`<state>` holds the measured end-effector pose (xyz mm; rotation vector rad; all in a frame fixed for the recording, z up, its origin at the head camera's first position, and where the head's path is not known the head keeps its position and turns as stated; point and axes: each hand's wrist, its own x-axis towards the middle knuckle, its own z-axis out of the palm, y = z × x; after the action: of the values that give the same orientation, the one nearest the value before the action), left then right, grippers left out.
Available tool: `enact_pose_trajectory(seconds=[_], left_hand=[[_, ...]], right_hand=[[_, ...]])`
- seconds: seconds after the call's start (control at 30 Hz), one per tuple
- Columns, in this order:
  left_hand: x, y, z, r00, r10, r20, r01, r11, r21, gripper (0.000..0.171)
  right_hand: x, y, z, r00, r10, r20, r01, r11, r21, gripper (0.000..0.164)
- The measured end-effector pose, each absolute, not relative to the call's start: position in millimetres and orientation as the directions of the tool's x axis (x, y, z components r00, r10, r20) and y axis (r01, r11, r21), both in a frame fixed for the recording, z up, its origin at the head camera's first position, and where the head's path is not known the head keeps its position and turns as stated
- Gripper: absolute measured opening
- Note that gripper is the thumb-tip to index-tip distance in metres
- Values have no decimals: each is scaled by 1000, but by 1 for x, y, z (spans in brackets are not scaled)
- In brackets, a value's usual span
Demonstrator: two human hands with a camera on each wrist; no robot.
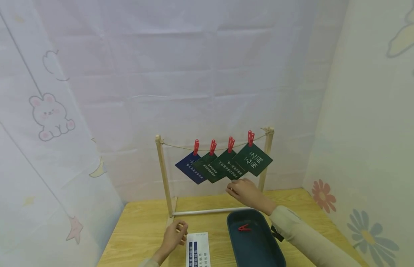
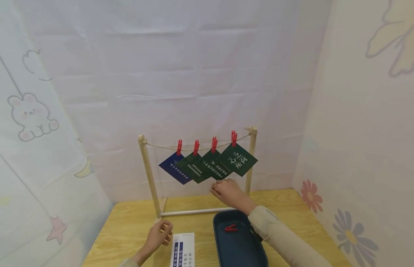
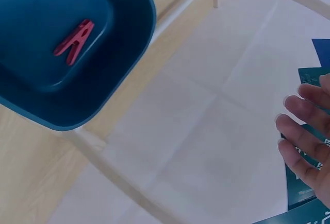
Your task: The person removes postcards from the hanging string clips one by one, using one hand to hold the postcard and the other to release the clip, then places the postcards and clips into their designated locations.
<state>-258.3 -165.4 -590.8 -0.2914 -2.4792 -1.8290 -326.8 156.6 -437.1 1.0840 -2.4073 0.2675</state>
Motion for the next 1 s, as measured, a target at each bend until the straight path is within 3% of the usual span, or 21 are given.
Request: enact_pose_trajectory(seconds=[0.2,0.73,1.0], left_hand=[[-264,-161,-583,-980,88,176,194,280,940,19],[-282,-148,-552,-961,-31,276,264,205,943,25],[-296,-138,-533,-939,-60,340,327,165,931,20]], right_hand=[[-326,145,-423,-572,-646,505,-748,663,1,25],[-331,118,-373,-271,-661,700,-785,573,237,39],[-330,105,-351,-188,-654,733,-786,548,287,47]])
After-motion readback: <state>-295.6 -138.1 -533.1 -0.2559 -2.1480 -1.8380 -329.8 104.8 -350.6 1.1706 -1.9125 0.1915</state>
